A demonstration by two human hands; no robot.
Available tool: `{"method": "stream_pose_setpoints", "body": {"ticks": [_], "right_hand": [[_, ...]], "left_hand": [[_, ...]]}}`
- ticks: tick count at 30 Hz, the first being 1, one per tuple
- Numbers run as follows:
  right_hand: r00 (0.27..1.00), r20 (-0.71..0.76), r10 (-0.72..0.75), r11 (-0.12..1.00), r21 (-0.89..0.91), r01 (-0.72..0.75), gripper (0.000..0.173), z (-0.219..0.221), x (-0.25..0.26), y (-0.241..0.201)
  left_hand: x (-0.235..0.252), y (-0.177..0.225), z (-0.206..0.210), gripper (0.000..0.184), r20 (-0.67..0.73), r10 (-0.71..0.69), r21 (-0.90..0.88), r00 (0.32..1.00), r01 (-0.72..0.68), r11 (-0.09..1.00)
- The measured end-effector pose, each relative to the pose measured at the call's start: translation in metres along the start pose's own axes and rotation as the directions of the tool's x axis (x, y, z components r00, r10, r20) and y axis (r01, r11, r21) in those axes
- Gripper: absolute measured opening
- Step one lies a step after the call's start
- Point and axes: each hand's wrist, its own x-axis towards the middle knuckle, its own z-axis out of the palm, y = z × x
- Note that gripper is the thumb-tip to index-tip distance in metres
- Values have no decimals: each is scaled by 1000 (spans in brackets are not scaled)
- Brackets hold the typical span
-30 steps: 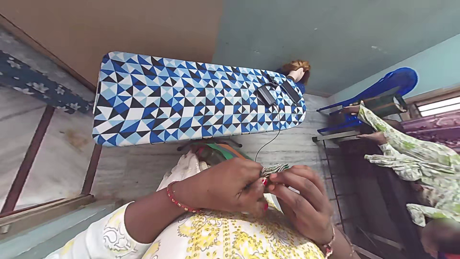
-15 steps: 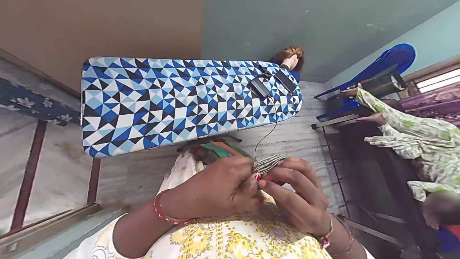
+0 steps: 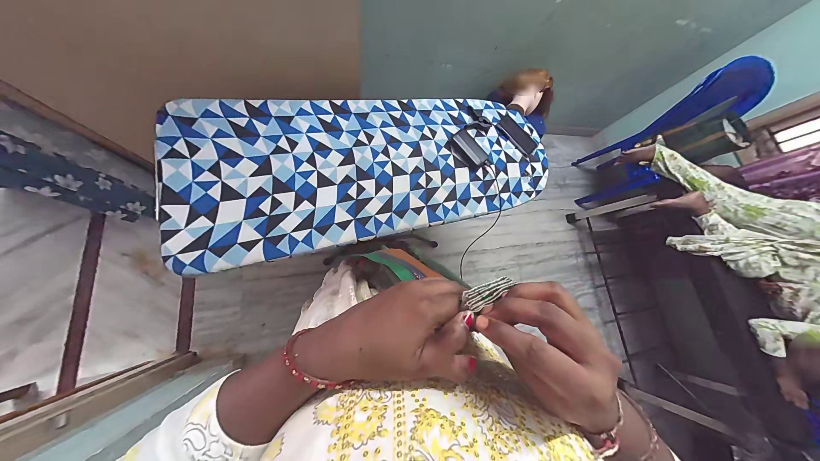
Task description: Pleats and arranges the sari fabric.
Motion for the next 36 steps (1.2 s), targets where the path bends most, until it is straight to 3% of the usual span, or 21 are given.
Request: {"method": "stream_pose_setpoints", "body": {"ticks": [15, 29, 36], "right_hand": [[997, 47, 64, 997, 38, -66, 8, -5, -1, 2], [998, 19, 65, 998, 12, -66, 8, -1, -2, 4], [971, 144, 190, 982, -28, -188, 9, -11, 9, -2]], "left_hand": [[1, 0, -1, 36, 111, -14, -162, 994, 32, 986], [5, -3, -4, 30, 106, -7, -105, 994, 18, 994], [10, -2, -2, 28, 124, -28, -37, 992, 33, 999]]}}
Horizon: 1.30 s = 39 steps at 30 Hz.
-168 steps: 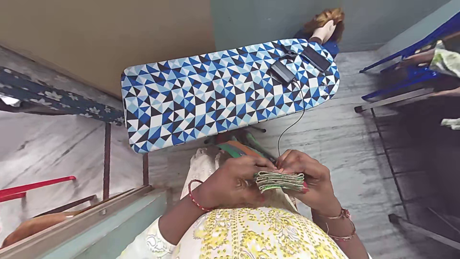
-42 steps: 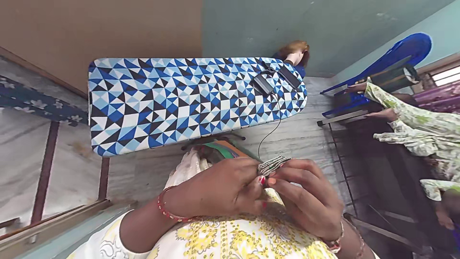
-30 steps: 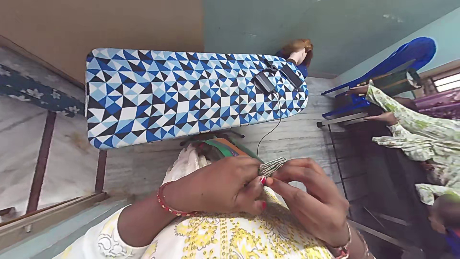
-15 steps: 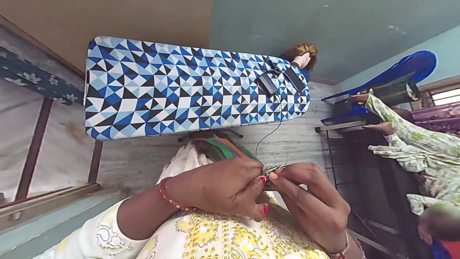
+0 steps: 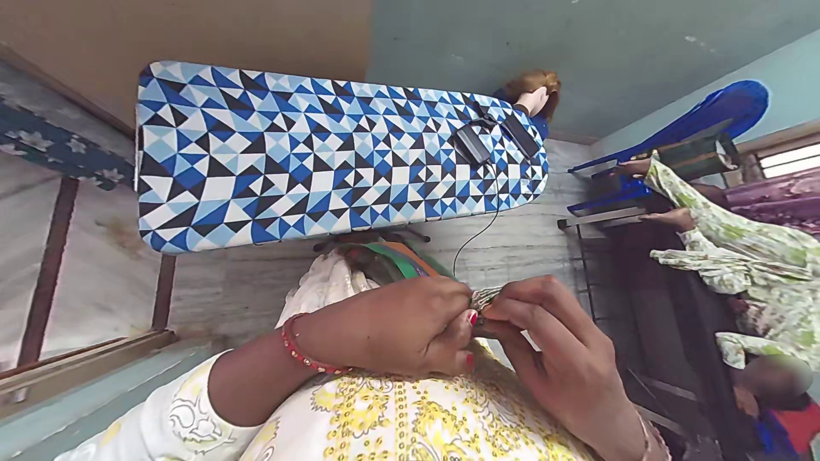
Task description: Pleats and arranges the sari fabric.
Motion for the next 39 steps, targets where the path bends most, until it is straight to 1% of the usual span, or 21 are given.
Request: {"method": "stream_pose_setpoints", "body": {"ticks": [3, 7, 12, 16, 20, 25, 29, 33, 36, 39], "right_hand": [[1000, 28, 3, 999, -32, -2, 7, 0, 3, -1], [1000, 0, -13, 1000, -17, 13, 7, 6, 2, 3], [999, -25, -25, 1000, -4, 25, 7, 10, 1, 8], [998, -46, -40, 999, -17, 39, 6, 12, 1, 13], [998, -34, -43, 998, -35, 42, 6, 9, 1, 14], [999, -36, -10, 999, -52, 8, 6, 5, -2, 15], [999, -20, 47, 999, 11, -47, 6, -1, -6, 14], [997, -19, 71, 994, 89, -69, 6, -6, -10, 16], [996, -37, 78, 992, 100, -74, 7, -7, -12, 15], [996, -62, 70, 995, 72, -66, 10, -6, -14, 14]], "left_hand": [[1, -3, 1, 28, -15, 17, 30, 1000, -17, 999], [1, -9, 3, 29, -62, 58, 54, 996, -55, 997], [3, -16, 3, 32, -74, 103, 49, 992, -99, 994], [6, -23, 4, 34, -67, 101, 78, 993, -96, 992], [9, -29, 4, 34, -51, 123, 55, 991, -120, 991], [15, -31, 6, 36, 3, 152, 42, 988, -152, 988], [16, -29, 10, 38, 24, 178, 69, 984, -179, 981], [16, -27, 13, 37, 25, 182, 44, 983, -183, 982], [15, -24, 15, 38, 21, 179, 47, 984, -179, 983], [13, -22, 16, 38, 9, 172, 50, 985, -172, 984]]}}
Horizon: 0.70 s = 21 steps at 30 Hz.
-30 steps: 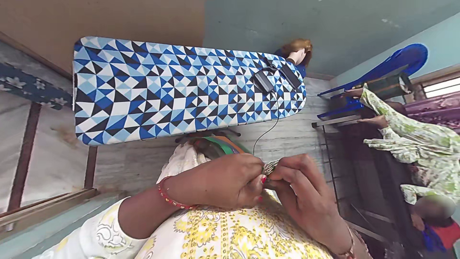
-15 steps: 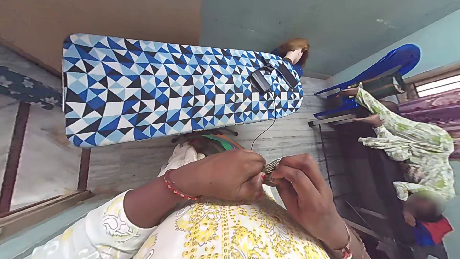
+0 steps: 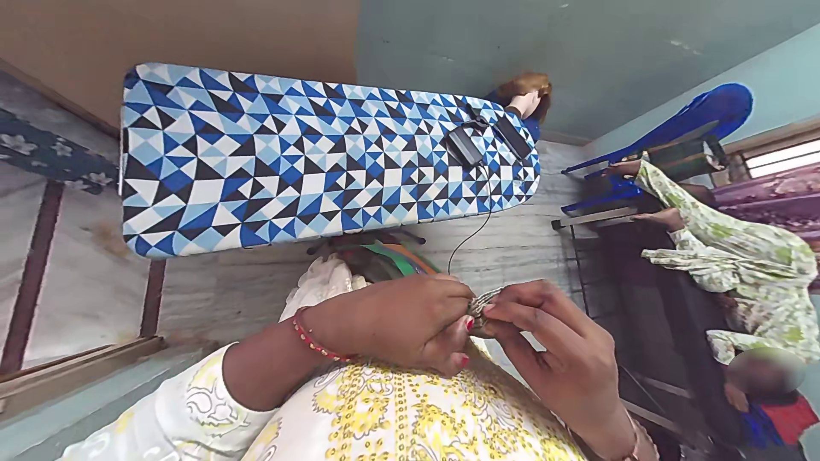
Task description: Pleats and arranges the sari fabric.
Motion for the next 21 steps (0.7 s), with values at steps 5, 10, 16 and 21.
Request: {"method": "stream_pose_setpoints", "body": {"ticks": [5, 10, 16, 21], "right_hand": [[998, -53, -42, 999, -16, 41, 9, 5, -5, 0], [995, -89, -52, 999, -2, 52, 7, 11, -7, -1], [992, -114, -58, 998, 20, 61, 5, 15, -9, -3], [995, -87, -38, 999, 9, 39, 5, 15, -5, -7]], "left_hand": [[-3, 3, 2, 36, -6, -22, -14, 1000, 22, 1000], [-5, 5, 2, 34, -3, -14, -1, 1000, 14, 1000], [-8, 7, 0, 41, 18, -38, -29, 999, 38, 999], [-10, 5, 2, 37, -12, -25, 9, 1000, 25, 1000]]}}
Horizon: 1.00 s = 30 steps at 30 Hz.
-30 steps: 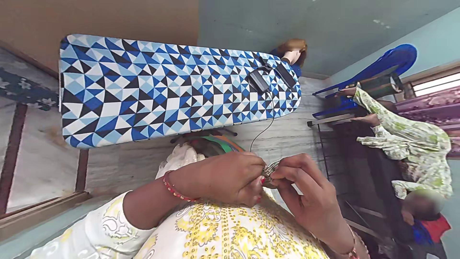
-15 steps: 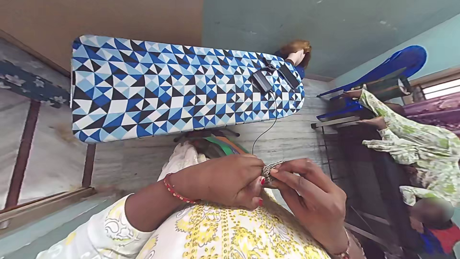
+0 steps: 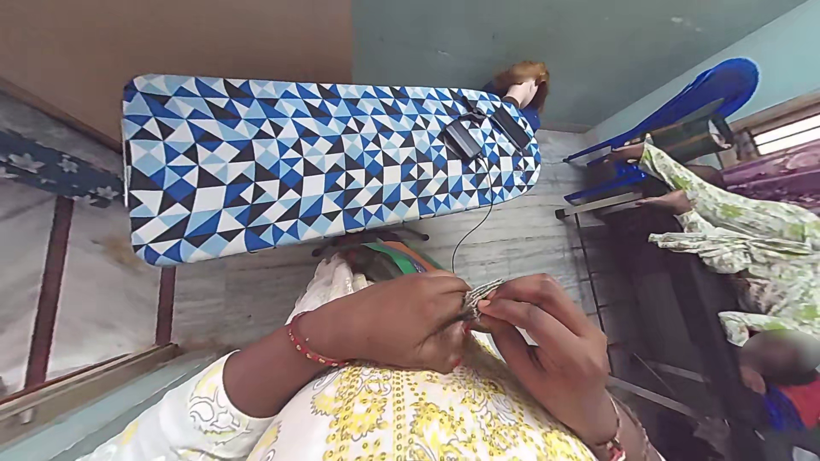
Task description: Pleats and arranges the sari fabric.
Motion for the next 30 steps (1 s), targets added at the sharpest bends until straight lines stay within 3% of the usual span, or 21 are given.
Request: {"method": "stream_pose_setpoints", "body": {"ticks": [9, 20, 27, 30], "right_hand": [[999, 23, -39, 999, -34, 40, 12, 0, 3, 2], [995, 97, -14, 998, -56, 19, 7, -3, 13, -1], [991, 134, -18, 998, -59, 26, 9, -1, 16, 3], [992, 120, -37, 997, -65, 45, 10, 1, 16, 6]], "left_hand": [[-3, -3, -1, 35, -19, 14, 41, 1000, -13, 999], [-1, -3, -5, 35, -23, 19, 70, 1000, -18, 997], [0, -8, -13, 43, 19, 3, -88, 1000, -1, 996], [3, -11, -15, 38, -4, 38, -73, 999, -38, 997]]}}
